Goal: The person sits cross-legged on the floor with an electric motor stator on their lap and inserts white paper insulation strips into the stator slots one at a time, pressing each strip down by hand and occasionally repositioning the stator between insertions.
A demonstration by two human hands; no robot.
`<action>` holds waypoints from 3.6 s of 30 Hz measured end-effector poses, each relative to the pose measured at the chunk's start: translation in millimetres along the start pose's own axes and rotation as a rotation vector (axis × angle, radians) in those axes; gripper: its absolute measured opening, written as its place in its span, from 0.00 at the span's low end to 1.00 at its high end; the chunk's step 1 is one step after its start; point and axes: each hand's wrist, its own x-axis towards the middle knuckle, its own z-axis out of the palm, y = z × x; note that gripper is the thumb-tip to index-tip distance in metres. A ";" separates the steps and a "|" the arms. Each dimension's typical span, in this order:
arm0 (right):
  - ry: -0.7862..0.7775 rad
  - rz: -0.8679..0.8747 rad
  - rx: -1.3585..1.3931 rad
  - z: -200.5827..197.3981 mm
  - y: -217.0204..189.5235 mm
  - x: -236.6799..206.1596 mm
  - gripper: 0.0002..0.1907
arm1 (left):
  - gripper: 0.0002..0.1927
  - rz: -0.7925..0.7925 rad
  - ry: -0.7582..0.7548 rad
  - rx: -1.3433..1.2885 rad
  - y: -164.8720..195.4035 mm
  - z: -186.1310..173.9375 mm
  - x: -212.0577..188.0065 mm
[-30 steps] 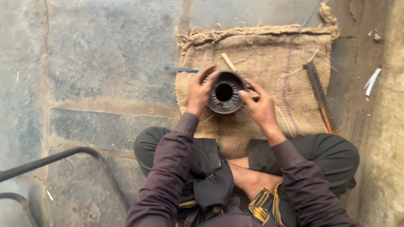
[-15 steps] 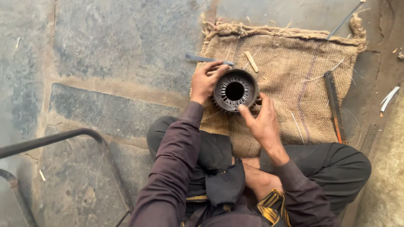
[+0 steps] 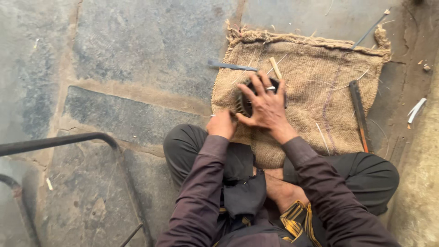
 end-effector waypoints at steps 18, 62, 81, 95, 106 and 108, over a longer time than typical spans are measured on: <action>0.111 0.178 0.142 -21.1 29.2 -42.9 0.43 | 0.36 0.335 0.167 -0.638 25.8 -21.8 -9.2; 0.268 0.457 0.332 -60.0 28.4 -189.3 0.11 | 0.29 0.522 0.097 -0.806 43.9 85.5 -85.5; 0.177 0.274 0.209 -35.5 18.2 -164.8 0.13 | 0.27 0.539 0.161 -0.766 48.8 72.5 -85.9; 0.210 0.489 0.399 -26.7 15.2 -153.8 0.07 | 0.26 0.537 0.161 -0.763 47.7 74.1 -83.1; 0.205 0.483 0.416 -28.4 17.2 -154.1 0.06 | 0.26 0.512 0.142 -0.761 48.6 73.9 -83.4; 0.216 0.468 0.414 -29.0 16.0 -154.9 0.06 | 0.26 0.515 0.147 -0.752 48.4 73.4 -83.1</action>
